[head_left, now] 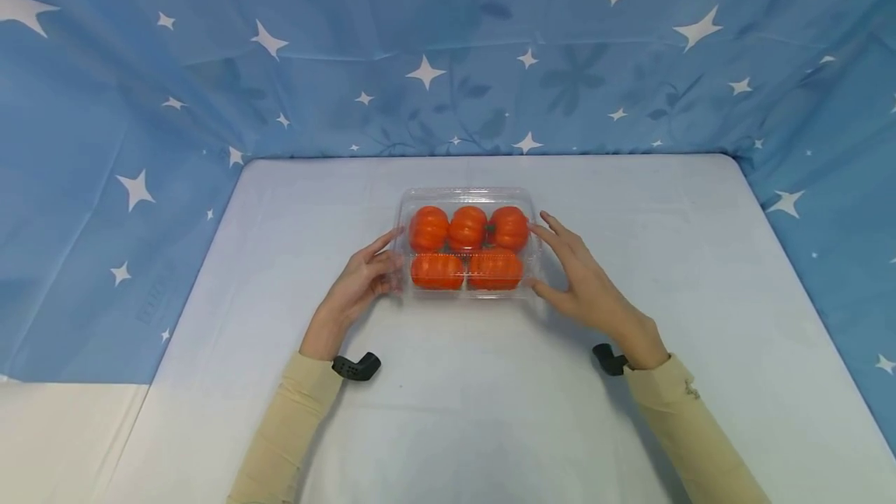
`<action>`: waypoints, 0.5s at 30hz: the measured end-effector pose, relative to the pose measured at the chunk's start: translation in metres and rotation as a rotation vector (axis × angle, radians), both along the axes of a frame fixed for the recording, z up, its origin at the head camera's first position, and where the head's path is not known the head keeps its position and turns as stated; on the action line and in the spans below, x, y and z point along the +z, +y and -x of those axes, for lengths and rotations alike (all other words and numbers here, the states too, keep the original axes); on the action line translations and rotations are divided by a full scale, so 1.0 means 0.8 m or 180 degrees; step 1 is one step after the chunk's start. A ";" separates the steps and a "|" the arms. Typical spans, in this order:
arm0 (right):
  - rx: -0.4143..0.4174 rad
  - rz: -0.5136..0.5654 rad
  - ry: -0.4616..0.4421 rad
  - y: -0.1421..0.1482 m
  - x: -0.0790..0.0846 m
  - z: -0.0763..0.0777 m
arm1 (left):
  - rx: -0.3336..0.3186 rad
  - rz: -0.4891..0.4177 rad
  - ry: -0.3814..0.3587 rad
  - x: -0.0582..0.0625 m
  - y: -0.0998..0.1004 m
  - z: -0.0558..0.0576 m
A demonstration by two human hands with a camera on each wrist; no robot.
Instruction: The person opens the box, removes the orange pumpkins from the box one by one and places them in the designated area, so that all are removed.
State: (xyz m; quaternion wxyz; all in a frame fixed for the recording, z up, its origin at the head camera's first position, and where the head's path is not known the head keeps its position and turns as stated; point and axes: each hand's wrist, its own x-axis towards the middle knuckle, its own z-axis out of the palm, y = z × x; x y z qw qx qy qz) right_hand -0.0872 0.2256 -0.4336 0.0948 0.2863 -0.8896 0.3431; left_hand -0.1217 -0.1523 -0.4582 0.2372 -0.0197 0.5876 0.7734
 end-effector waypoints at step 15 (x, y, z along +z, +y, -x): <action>0.0019 0.0990 -0.0491 -0.009 0.030 0.078 | -0.0048 -0.0049 -0.0052 0.002 -0.006 -0.005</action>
